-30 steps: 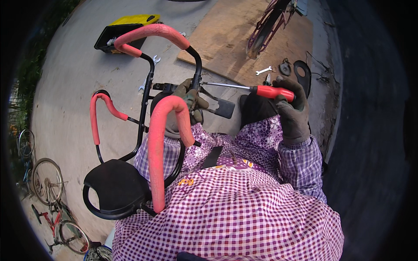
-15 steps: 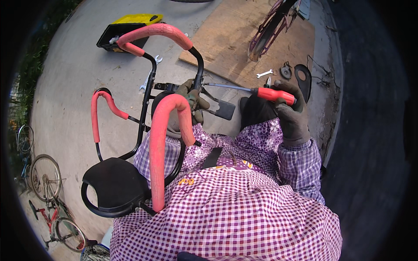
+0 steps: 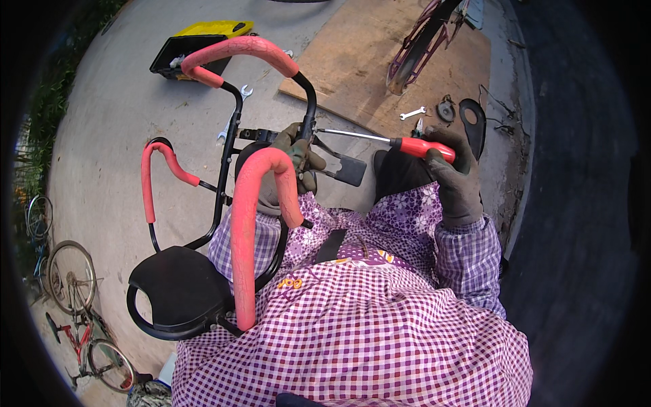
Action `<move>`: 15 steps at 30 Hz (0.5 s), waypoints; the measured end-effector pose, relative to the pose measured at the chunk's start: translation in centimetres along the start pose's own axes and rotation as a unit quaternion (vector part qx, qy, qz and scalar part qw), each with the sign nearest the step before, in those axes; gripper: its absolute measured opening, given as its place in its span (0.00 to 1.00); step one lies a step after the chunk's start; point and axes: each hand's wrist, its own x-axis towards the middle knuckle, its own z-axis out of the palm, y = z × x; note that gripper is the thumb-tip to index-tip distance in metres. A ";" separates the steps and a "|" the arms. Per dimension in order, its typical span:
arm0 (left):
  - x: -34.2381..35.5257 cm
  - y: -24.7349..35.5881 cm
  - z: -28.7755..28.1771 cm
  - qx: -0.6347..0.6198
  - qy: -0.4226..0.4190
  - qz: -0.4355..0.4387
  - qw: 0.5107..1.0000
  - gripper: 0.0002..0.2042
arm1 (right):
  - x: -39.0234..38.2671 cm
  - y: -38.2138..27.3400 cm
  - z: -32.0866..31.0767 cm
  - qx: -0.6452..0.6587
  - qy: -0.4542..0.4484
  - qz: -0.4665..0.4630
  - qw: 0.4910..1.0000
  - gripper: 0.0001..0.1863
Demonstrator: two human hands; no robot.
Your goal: The person sits on the ground and repairs a bicycle child seat. They use pliers to remove a small metal clip from the seat frame, then use a screwdriver to tighten screws on the seat's mounting bracket.
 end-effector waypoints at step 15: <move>-1.8 -0.3 4.9 0.134 0.238 0.107 0.956 0.18 | -0.1 0.4 -1.5 -0.041 -0.035 0.209 0.976 0.28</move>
